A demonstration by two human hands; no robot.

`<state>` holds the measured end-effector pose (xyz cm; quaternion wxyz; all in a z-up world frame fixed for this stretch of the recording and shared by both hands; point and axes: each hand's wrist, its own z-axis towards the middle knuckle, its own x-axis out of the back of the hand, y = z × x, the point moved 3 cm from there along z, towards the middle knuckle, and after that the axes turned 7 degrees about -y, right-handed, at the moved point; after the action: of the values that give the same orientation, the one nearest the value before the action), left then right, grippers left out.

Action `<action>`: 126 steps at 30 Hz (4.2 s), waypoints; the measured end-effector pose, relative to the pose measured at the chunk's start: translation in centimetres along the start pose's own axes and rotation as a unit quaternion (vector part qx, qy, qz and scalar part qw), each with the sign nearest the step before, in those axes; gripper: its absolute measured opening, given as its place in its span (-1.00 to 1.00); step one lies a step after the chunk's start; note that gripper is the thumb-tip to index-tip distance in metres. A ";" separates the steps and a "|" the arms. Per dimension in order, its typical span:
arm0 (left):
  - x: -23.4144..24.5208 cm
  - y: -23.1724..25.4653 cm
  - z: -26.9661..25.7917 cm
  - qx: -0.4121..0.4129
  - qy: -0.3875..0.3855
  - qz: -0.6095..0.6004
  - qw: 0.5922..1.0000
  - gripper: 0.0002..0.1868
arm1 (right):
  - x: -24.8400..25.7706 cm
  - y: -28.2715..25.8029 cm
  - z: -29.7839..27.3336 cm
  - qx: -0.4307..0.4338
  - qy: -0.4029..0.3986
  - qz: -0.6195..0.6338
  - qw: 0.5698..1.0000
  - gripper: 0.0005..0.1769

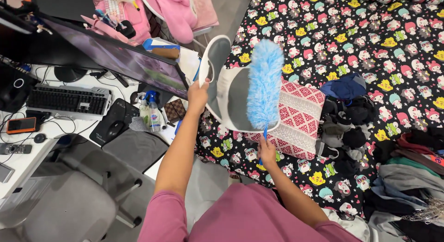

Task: Cleaning and disinfecting an office chair and a posture correction seat using a duster and spray.

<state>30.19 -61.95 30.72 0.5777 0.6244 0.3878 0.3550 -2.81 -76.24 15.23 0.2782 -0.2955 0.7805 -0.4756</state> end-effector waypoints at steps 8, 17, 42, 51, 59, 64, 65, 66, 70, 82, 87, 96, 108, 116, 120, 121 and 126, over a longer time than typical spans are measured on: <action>-13.0 2.5 -1.3 -0.007 -0.050 0.061 0.997 -0.70 | 2.9 -3.5 -0.5 0.103 0.052 0.071 0.991 -0.50; -20.8 -5.5 -2.7 0.032 -0.197 0.145 0.969 -0.60 | 8.3 4.4 -1.8 -0.137 0.084 0.095 0.982 -0.52; 23.8 -14.9 -30.4 0.249 -0.020 -0.025 0.968 -0.41 | -20.6 3.8 -11.2 0.307 -0.271 -0.375 0.832 -0.62; 41.2 -20.5 -47.8 0.263 0.211 -0.082 0.938 -0.46 | -36.4 14.5 -16.3 0.205 -0.470 -0.450 0.731 -0.53; 53.7 -21.1 -59.2 0.225 0.399 -0.098 0.884 -0.46 | -53.2 21.1 -23.5 -0.043 -0.609 -0.429 0.666 -0.60; 66.2 -11.7 -65.3 0.089 0.624 0.162 0.759 -0.50 | -67.8 22.8 -32.6 -0.189 -0.679 -0.252 0.663 -0.67; 68.8 -9.6 -66.1 0.089 0.635 0.163 0.750 -0.50 | -70.5 22.7 -35.1 -0.188 -0.688 -0.254 0.653 -0.67; 71.2 -7.1 -66.9 0.067 0.670 0.215 0.707 -0.52 | -73.2 22.4 -37.5 -0.195 -0.700 -0.213 0.653 -0.71; 78.3 2.1 -68.2 0.067 0.713 0.358 0.599 -0.41 | -81.3 21.2 -44.9 -0.265 -0.710 -0.114 0.642 -0.78; 89.3 2.5 -70.1 0.256 0.722 0.391 0.511 -0.65 | -88.9 26.5 -48.1 -0.188 -0.722 -0.042 0.665 -0.80; 90.9 4.4 -71.1 0.175 0.775 0.197 0.574 -0.62 | -88.1 29.8 -50.4 -0.160 -0.762 -0.172 0.604 -0.83; 95.1 -0.8 -73.3 0.205 0.776 0.262 0.535 -0.59 | -88.9 31.9 -49.0 0.145 -0.732 -0.249 0.617 -0.75; 92.5 2.8 -71.9 0.223 0.758 0.276 0.548 -0.55 | -95.6 35.5 -49.2 -0.138 -0.658 -0.132 0.728 -0.80; 92.9 2.7 -71.9 0.236 0.738 0.262 0.575 -0.54 | -93.8 41.2 -52.6 -0.195 -0.678 -0.217 0.674 -0.77; 92.1 3.9 -71.6 0.154 0.734 0.213 0.626 -0.48 | -91.0 55.1 -49.3 -0.415 -0.527 -0.253 0.697 -0.86; 91.8 4.6 -71.3 0.134 0.732 0.216 0.633 -0.45 | -91.1 59.2 -48.3 -0.462 -0.461 -0.216 0.726 -0.87; 92.0 4.4 -70.8 0.200 0.738 0.195 0.614 -0.48 | -90.3 46.6 -55.3 -0.243 -0.623 -0.181 0.721 -0.78</action>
<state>8.53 51.77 40.36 -0.1257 0.3125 0.6135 0.7143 8.99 38.64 8.58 0.5290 -0.7182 0.4516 -0.0194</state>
